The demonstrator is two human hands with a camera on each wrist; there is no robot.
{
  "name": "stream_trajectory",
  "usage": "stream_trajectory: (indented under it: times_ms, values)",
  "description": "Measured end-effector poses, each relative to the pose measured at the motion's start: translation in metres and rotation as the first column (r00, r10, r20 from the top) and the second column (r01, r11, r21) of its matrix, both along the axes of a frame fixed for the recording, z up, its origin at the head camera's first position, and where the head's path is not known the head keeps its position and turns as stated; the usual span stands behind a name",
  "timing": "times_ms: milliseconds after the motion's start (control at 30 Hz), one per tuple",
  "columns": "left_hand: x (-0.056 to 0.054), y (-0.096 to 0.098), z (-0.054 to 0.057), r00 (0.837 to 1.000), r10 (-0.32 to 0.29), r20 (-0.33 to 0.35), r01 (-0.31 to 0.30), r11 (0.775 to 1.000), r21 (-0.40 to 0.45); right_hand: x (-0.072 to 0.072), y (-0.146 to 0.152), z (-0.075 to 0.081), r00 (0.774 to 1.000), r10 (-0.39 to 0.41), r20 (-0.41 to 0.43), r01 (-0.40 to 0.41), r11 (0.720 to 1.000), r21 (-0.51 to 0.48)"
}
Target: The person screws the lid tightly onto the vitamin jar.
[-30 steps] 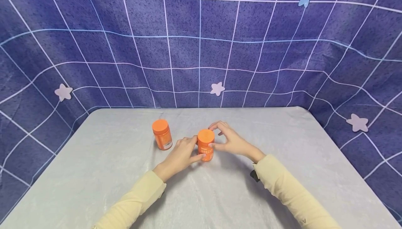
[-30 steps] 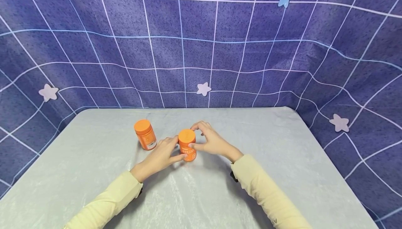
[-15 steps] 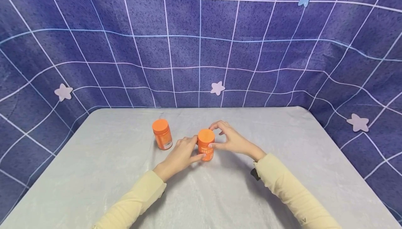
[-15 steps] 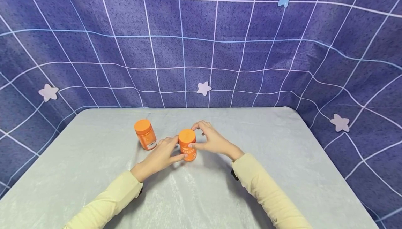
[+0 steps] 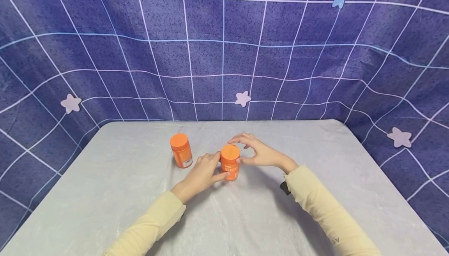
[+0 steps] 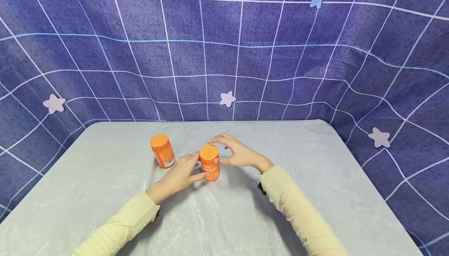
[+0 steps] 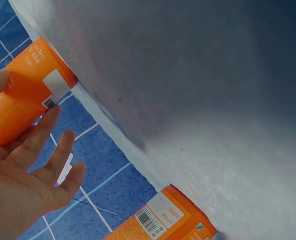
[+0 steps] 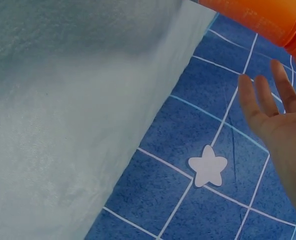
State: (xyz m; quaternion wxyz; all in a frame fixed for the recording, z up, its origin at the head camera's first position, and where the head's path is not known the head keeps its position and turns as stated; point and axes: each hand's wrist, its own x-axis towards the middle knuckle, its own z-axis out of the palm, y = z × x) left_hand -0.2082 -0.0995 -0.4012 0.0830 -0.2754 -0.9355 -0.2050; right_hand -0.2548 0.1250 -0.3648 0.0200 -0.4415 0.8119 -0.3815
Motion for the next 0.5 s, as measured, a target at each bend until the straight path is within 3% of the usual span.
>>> stream_trajectory:
  times_ms: [200, 400, 500]
  values:
    - [0.000, 0.000, 0.000, 1.000, 0.003, 0.001, -0.003, 1.000, 0.000, 0.004, -0.002, 0.005, 1.000, 0.004, 0.016, -0.004, 1.000, 0.008]
    - [0.000, 0.000, 0.000, 1.000, -0.003, -0.012, 0.003, 1.000, 0.002, 0.023, -0.007, 0.027, 0.998, -0.045, 0.036, 0.044, 0.999, 0.020]
    - [0.000, 0.000, 0.001, 1.000, -0.004, -0.015, 0.004, 1.000, 0.001, 0.029, -0.009, 0.031, 0.997, -0.078, 0.023, 0.078, 0.997, 0.002]
